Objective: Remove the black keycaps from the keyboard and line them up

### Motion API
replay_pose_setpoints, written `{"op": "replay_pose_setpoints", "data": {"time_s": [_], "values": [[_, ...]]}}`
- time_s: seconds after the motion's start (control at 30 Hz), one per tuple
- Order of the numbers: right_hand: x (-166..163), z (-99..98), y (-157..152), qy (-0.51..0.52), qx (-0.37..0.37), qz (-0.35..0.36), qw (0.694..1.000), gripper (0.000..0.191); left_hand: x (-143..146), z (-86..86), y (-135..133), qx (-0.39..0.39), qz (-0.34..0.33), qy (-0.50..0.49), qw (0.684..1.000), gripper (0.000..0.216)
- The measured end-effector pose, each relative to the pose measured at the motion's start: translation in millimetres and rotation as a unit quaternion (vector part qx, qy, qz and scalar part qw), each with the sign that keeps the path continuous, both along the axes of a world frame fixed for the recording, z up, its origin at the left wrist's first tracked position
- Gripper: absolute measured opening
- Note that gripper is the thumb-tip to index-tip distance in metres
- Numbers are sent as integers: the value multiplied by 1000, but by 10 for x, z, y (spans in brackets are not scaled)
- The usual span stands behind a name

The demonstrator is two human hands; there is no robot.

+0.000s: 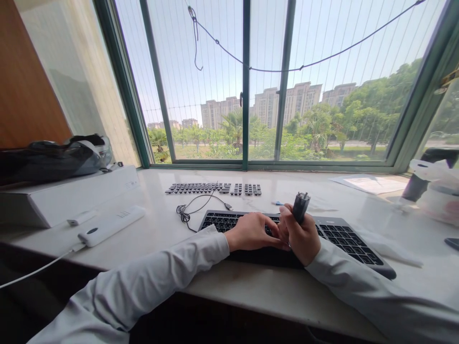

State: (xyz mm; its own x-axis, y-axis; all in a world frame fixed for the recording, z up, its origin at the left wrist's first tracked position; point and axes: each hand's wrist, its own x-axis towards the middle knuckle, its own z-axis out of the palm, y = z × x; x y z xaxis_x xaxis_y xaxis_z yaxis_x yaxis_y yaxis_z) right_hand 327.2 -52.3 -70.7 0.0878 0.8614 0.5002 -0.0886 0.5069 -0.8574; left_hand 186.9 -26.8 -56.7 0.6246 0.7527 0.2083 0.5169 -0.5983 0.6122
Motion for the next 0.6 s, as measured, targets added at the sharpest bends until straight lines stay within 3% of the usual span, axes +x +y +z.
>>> {"op": "replay_pose_setpoints", "data": {"time_s": [0.6], "values": [[78, -70, -39, -112, 70, -34, 991, 39, 4, 9, 4, -10, 11, 18, 1000, 37]]}}
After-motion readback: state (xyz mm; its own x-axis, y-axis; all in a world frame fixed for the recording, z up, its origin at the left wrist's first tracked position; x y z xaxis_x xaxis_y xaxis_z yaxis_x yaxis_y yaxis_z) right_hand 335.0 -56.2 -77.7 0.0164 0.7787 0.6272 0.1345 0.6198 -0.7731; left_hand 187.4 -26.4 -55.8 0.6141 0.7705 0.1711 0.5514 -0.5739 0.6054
